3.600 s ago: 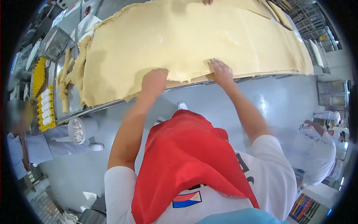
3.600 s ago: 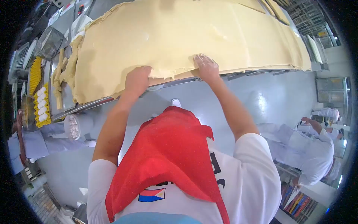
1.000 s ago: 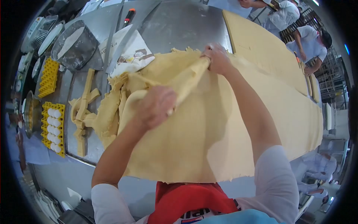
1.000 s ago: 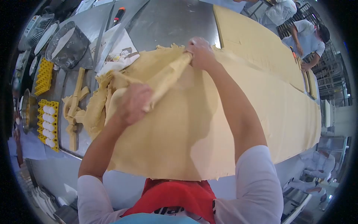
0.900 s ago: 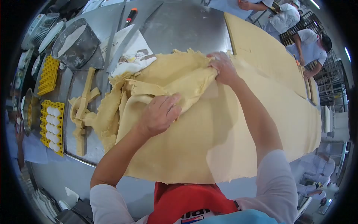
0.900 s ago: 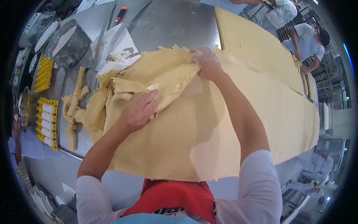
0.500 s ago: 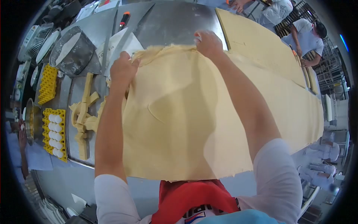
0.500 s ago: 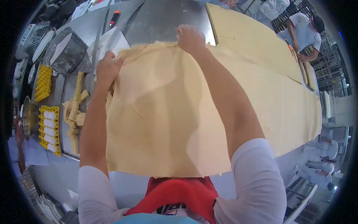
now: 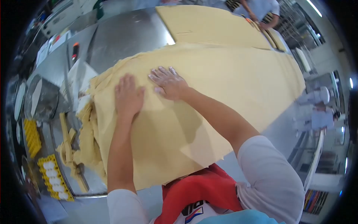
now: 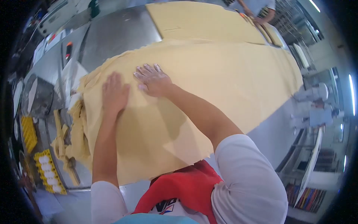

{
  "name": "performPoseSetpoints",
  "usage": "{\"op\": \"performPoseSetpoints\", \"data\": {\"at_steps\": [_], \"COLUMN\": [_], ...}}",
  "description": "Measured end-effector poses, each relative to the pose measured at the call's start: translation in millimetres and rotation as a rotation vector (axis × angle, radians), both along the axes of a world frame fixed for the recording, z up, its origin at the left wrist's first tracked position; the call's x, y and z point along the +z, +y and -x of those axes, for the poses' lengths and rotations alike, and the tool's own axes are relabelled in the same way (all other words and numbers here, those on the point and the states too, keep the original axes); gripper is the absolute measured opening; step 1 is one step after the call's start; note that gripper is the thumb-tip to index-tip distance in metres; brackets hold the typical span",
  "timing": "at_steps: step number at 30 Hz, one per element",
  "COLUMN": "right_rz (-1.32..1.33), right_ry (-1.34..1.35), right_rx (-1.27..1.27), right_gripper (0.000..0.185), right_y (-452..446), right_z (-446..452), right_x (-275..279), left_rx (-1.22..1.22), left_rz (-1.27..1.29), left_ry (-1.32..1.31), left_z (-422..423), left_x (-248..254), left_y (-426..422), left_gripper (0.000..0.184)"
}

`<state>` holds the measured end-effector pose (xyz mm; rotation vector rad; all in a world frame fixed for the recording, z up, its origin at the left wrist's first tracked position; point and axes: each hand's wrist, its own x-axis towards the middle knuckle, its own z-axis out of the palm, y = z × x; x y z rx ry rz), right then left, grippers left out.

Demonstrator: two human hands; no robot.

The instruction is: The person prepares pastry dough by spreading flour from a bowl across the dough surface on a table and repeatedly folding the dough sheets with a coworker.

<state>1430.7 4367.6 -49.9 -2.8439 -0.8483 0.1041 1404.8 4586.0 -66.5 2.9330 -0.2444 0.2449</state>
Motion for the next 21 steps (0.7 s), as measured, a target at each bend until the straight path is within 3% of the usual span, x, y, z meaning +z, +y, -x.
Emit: {"op": "performPoseSetpoints", "data": {"at_steps": [8,14,15,18,21], "right_rz": [0.072,0.048,0.033,-0.032,-0.122], "right_ry": [0.075,-0.008,-0.034,-0.013,-0.111], "right_rx": [-0.376,-0.259,-0.215,0.0,-0.107], "right_gripper": [0.06,0.061,0.061,0.062,0.047], "right_y": [-207.3,-301.4,-309.6,-345.0,-434.0], "right_z": [63.5,83.0,81.6,66.4,54.7], "right_x": [2.4,-8.8,-11.6,-17.4,-23.8], "left_rx": [-0.007,-0.007,0.093,0.259,0.303], "left_rz": [-0.092,-0.239,-0.204,-0.235,-0.28], "left_ry": [0.041,0.132,0.131,0.139,0.101], "left_z": [18.1,5.8,8.2,56.0,108.7], "left_x": [3.7,-23.4,-31.2,-56.3,-42.7], "left_y": [0.4,2.5,0.9,-54.1,-147.9], "left_gripper": [0.06,0.061,0.062,0.065,0.069]}}
